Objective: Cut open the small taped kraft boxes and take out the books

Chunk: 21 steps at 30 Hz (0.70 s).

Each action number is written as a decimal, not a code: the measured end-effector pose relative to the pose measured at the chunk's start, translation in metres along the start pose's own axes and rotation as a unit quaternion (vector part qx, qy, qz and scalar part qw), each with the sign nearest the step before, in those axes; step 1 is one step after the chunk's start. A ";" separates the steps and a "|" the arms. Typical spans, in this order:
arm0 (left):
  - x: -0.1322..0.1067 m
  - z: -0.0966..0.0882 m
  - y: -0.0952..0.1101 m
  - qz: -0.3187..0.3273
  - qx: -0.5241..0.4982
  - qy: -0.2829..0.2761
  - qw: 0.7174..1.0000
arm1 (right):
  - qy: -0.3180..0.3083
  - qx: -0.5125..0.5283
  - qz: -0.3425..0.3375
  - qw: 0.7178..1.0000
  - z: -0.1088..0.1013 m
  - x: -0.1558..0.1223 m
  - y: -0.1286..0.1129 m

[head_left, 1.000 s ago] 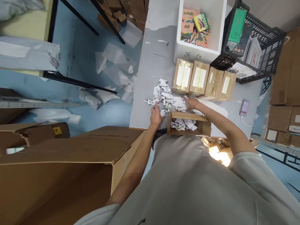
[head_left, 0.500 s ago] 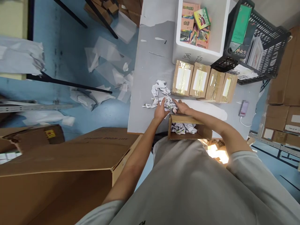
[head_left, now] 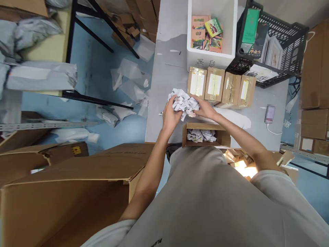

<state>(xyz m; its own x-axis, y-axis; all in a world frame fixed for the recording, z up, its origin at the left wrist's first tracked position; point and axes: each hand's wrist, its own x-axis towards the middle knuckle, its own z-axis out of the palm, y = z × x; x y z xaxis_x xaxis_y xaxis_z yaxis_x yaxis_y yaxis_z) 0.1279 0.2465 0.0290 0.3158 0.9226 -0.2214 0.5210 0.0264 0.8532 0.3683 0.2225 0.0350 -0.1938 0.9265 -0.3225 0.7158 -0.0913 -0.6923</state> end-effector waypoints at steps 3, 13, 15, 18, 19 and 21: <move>-0.030 -0.012 0.040 0.068 -0.015 0.041 0.997 | 0.061 -0.020 -0.012 0.998 -0.027 -0.049 -0.034; -0.159 0.014 0.070 0.033 0.036 -0.085 0.995 | 0.066 0.042 0.088 0.993 0.016 -0.216 -0.051; -0.167 0.023 0.061 0.022 0.036 -0.113 0.993 | 0.046 0.066 0.115 0.990 0.033 -0.228 -0.041; -0.171 0.032 0.051 -0.001 0.030 -0.143 0.989 | 0.029 0.081 0.145 0.986 0.049 -0.239 -0.031; -0.170 0.034 0.048 -0.014 0.023 -0.154 0.988 | 0.028 0.081 0.151 0.985 0.052 -0.242 -0.029; -0.169 0.036 0.044 -0.051 -0.005 -0.183 0.982 | 0.023 0.081 0.159 0.984 0.055 -0.247 -0.025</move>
<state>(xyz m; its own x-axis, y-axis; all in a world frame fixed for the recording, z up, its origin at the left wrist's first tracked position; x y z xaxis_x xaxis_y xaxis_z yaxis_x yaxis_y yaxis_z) 0.1261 0.0782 0.0868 0.5271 0.7145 -0.4602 0.5579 0.1176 0.8215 0.3610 -0.0242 0.0960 0.0554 0.8573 -0.5118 0.6180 -0.4320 -0.6568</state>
